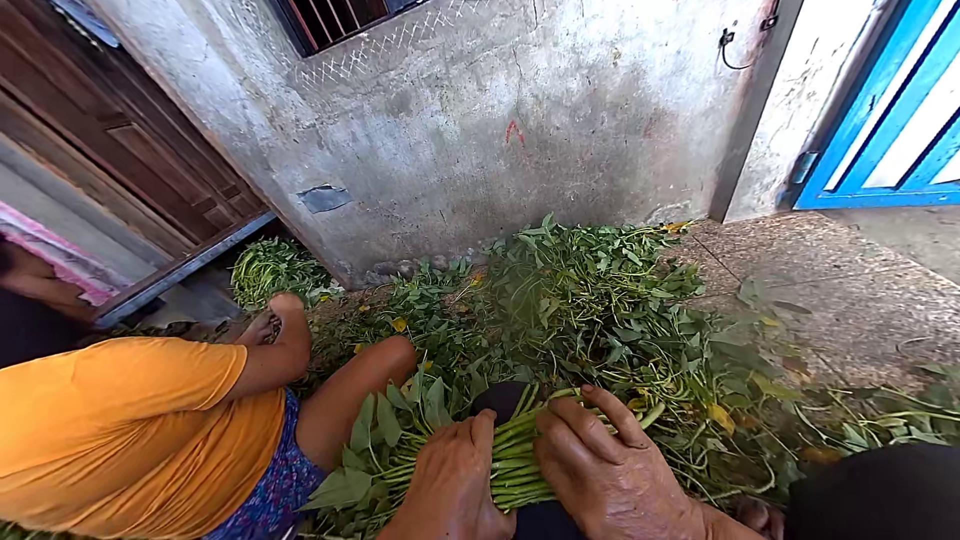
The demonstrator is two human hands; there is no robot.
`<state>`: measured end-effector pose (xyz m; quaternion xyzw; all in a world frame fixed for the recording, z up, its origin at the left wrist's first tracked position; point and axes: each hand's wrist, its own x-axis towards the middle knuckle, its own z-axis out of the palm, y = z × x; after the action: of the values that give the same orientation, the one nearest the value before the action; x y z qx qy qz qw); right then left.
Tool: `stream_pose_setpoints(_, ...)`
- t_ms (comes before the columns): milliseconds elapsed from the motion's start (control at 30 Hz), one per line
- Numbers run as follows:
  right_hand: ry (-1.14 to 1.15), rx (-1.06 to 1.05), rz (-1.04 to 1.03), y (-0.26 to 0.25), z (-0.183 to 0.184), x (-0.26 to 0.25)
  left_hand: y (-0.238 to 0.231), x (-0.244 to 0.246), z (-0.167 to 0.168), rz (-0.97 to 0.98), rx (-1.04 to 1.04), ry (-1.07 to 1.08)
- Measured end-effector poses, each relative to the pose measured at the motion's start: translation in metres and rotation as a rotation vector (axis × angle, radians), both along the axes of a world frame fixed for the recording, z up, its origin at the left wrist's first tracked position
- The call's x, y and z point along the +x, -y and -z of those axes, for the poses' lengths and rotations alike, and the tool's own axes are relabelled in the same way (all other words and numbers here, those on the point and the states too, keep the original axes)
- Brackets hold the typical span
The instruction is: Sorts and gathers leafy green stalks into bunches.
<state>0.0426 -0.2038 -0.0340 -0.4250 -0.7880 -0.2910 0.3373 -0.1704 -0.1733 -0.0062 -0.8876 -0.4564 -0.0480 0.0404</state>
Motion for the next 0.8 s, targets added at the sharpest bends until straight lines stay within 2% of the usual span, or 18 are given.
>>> stream_pose_setpoints(67,0.024,-0.073,0.048,0.000,-0.010,-0.004,0.001,0.003,0.000,0.012,-0.030,-0.018)
stream_pose_setpoints(267,-0.066,-0.118,-0.063,-0.006,-0.004,0.008,0.002,0.010,-0.002,0.041,-0.092,-0.073)
stream_pose_setpoints(467,0.058,-0.315,-0.081,0.001,-0.007,0.024,0.000,0.015,-0.003,0.093,-0.097,-0.128)
stream_pose_setpoints(800,0.174,-0.361,-0.104,-0.002,-0.009,0.037,-0.002,0.022,0.000,0.107,-0.070,-0.140)
